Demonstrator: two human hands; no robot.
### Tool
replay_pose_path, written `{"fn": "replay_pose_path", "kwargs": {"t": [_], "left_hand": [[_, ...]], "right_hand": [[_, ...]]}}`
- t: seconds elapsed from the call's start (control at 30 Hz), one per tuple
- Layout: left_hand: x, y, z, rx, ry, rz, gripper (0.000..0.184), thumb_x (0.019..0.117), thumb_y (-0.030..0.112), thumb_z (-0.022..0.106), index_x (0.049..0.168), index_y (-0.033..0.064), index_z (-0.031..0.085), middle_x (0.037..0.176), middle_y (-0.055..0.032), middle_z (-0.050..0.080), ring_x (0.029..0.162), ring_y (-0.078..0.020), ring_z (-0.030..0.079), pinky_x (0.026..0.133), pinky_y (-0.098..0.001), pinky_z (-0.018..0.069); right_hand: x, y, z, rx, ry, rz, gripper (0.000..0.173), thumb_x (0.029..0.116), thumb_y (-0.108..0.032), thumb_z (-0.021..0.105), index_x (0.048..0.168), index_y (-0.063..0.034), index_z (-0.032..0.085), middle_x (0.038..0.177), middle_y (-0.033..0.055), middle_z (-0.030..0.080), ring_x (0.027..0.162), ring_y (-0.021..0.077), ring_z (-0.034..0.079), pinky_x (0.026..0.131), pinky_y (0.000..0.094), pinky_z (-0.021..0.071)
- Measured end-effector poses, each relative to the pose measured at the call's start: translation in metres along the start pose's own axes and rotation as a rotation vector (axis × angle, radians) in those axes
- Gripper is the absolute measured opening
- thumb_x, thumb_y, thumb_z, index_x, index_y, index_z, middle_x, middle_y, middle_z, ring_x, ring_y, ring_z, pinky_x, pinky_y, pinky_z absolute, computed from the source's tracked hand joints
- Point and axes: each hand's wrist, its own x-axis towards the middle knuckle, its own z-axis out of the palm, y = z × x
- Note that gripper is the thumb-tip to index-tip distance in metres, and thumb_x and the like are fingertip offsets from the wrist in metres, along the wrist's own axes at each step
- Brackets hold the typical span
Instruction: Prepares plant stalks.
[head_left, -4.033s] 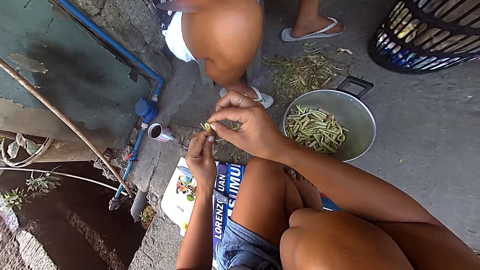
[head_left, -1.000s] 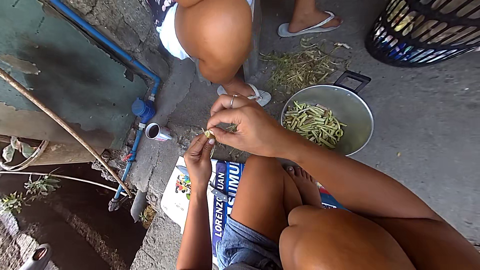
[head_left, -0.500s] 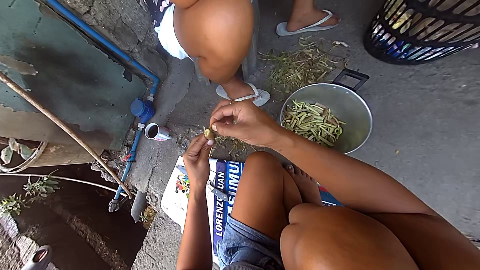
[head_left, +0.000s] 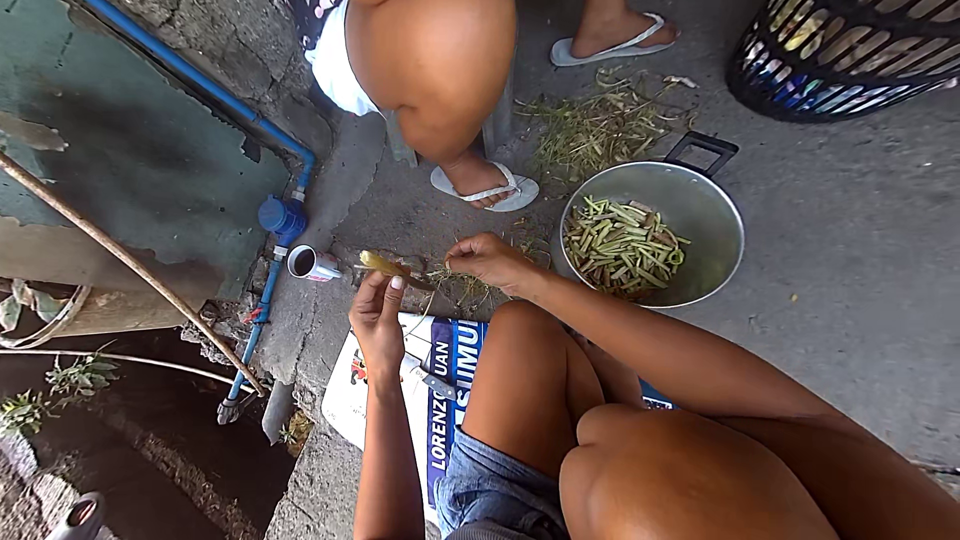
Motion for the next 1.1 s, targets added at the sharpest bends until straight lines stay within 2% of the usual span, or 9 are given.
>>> {"fn": "replay_pose_path", "kwargs": {"t": [0.13,0.2,0.27,0.4,0.5,0.63,0.73,0.83,1.1], "left_hand": [[0.006,0.007,-0.004,-0.048,0.063,-0.026,0.027,0.1036,0.003,0.047,0.106,0.0150,0.072,0.105,0.0036,0.073,0.100,-0.0089,0.068,0.094,-0.0304,0.0556],[0.011,0.012,-0.009,-0.101,0.095,-0.037,0.030,0.1039,0.003,0.044,0.106,0.0162,0.071,0.104,0.0050,0.072,0.099,-0.0073,0.067,0.093,-0.0284,0.0550],[0.014,0.014,-0.015,-0.133,0.112,-0.047,0.031,0.1037,0.001,0.042,0.107,0.0154,0.070,0.102,0.0051,0.072,0.098,-0.0063,0.067,0.093,-0.0269,0.0553],[0.014,0.008,-0.019,-0.102,0.065,-0.052,0.030,0.1037,0.002,0.045,0.106,0.0170,0.071,0.105,0.0060,0.072,0.100,-0.0062,0.066,0.094,-0.0278,0.0545],[0.010,0.001,-0.012,-0.039,0.007,-0.072,0.028,0.1027,0.002,0.048,0.106,0.0161,0.073,0.107,0.0062,0.072,0.102,-0.0072,0.066,0.095,-0.0299,0.0543],[0.006,-0.004,0.002,0.022,-0.118,-0.069,0.026,0.1027,0.004,0.050,0.107,0.0154,0.073,0.107,0.0072,0.072,0.101,-0.0049,0.066,0.091,-0.0268,0.0546],[0.005,-0.002,0.011,0.028,-0.185,-0.059,0.024,0.1024,0.004,0.053,0.106,0.0151,0.074,0.107,0.0072,0.071,0.101,-0.0043,0.065,0.091,-0.0262,0.0544],[0.005,0.001,0.015,0.031,-0.221,-0.052,0.024,0.1028,0.006,0.054,0.106,0.0167,0.075,0.106,0.0092,0.072,0.098,-0.0022,0.066,0.090,-0.0256,0.0551],[0.005,0.003,0.014,0.068,-0.244,-0.062,0.023,0.1012,0.003,0.056,0.107,0.0131,0.075,0.105,0.0083,0.070,0.098,-0.0020,0.065,0.089,-0.0243,0.0550]], "right_hand": [[0.014,0.029,-0.006,-0.102,0.085,-0.034,0.014,0.0954,-0.012,0.068,0.090,0.0000,0.072,0.075,0.0096,0.063,0.063,0.0144,0.054,0.059,0.0336,0.0450],[0.024,0.040,-0.021,-0.195,0.112,0.056,0.017,0.0974,-0.013,0.066,0.097,0.0031,0.073,0.087,0.0158,0.067,0.079,0.0244,0.061,0.074,0.0473,0.0501],[0.033,0.057,-0.035,-0.284,0.183,0.136,0.020,0.0976,-0.014,0.066,0.099,0.0041,0.074,0.093,0.0207,0.069,0.089,0.0327,0.065,0.081,0.0563,0.0502],[0.037,0.056,-0.052,-0.363,0.201,0.240,0.022,0.1020,-0.013,0.061,0.111,0.0018,0.074,0.110,0.0234,0.070,0.106,0.0372,0.065,0.094,0.0596,0.0481],[0.023,0.016,-0.047,-0.273,0.187,0.006,0.021,0.1007,-0.010,0.062,0.114,0.0009,0.074,0.112,0.0210,0.071,0.105,0.0326,0.067,0.094,0.0549,0.0514],[-0.012,-0.058,-0.022,-0.090,0.188,-0.460,0.014,0.0969,-0.010,0.066,0.104,-0.0032,0.076,0.102,0.0074,0.069,0.086,0.0099,0.065,0.078,0.0272,0.0564],[-0.034,-0.096,-0.011,-0.154,0.106,-0.704,0.013,0.0968,-0.012,0.066,0.100,-0.0047,0.077,0.098,0.0036,0.067,0.083,0.0032,0.062,0.073,0.0173,0.0522],[-0.041,-0.108,-0.010,-0.306,0.041,-0.790,0.014,0.0967,-0.014,0.067,0.098,-0.0065,0.078,0.098,0.0037,0.067,0.083,0.0030,0.059,0.070,0.0156,0.0481],[-0.043,-0.100,-0.015,-0.374,-0.024,-0.745,0.013,0.0955,-0.012,0.067,0.097,-0.0070,0.078,0.098,0.0027,0.067,0.084,0.0016,0.059,0.069,0.0145,0.0477]]}}
